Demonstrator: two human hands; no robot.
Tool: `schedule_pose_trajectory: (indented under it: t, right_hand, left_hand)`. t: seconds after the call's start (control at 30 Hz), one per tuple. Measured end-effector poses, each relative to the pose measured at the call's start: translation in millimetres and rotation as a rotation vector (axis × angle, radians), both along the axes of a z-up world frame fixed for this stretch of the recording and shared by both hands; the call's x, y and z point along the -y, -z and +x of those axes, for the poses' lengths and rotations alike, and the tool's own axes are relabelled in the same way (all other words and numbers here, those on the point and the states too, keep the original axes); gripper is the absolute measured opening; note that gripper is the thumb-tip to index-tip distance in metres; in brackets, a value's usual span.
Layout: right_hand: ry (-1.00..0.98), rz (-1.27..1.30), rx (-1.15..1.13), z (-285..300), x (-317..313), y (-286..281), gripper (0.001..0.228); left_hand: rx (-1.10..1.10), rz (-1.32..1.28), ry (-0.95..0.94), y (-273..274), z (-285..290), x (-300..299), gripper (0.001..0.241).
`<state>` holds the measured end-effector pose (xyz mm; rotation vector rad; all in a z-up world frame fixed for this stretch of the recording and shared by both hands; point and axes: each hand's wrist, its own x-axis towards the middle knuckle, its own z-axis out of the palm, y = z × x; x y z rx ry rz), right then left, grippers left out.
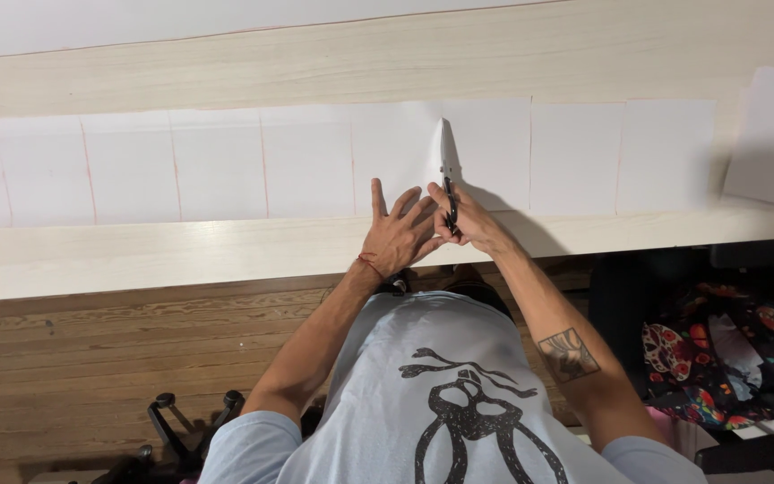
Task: Cutting a strip of paper into smaller rectangular pieces along marked lines and stacking them
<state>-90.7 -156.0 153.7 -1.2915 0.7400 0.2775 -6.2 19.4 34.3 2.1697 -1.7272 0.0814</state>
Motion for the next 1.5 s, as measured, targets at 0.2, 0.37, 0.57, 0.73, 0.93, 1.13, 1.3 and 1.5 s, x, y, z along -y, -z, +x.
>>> schedule_pose_trajectory:
  t: [0.2, 0.37, 0.57, 0.73, 0.93, 1.13, 1.3, 1.5]
  right_hand:
    - [0.017, 0.025, 0.022, -1.6, 10.7, 57.1, 0.073]
    - [0.017, 0.015, 0.028, 13.9, 13.7, 27.0, 0.078]
    - [0.032, 0.025, 0.037, 17.9, 22.3, 46.1, 0.076]
    - [0.064, 0.031, 0.053, 21.6, 29.8, 52.6, 0.071]
    - [0.076, 0.015, 0.223, -11.0, 26.5, 59.6, 0.061]
    - [0.086, -0.153, 0.237, -91.7, 34.1, 33.1, 0.039]
    - [0.293, -0.633, 0.083, -172.7, 92.3, 25.5, 0.035]
    - [0.502, -0.949, -0.039, -267.6, 193.6, 38.4, 0.026]
  left_hand:
    - [0.003, -0.011, -0.009, 4.9, -1.7, -0.2, 0.057]
    - [0.006, -0.014, -0.014, 5.4, -1.8, 0.4, 0.058]
    - [0.007, -0.015, -0.013, 8.2, -1.9, 0.4, 0.057]
    - [0.004, 0.004, -0.017, 3.2, -2.4, 0.1, 0.059]
    - [0.009, -0.020, -0.015, 4.2, -7.7, 5.2, 0.057]
    - [-0.018, -0.043, 0.062, -4.3, -13.1, 53.7, 0.070]
    - [0.070, -0.172, 0.191, 35.4, -8.7, 102.4, 0.048]
    - [0.011, -0.381, -0.008, 31.2, -18.7, 138.9, 0.036]
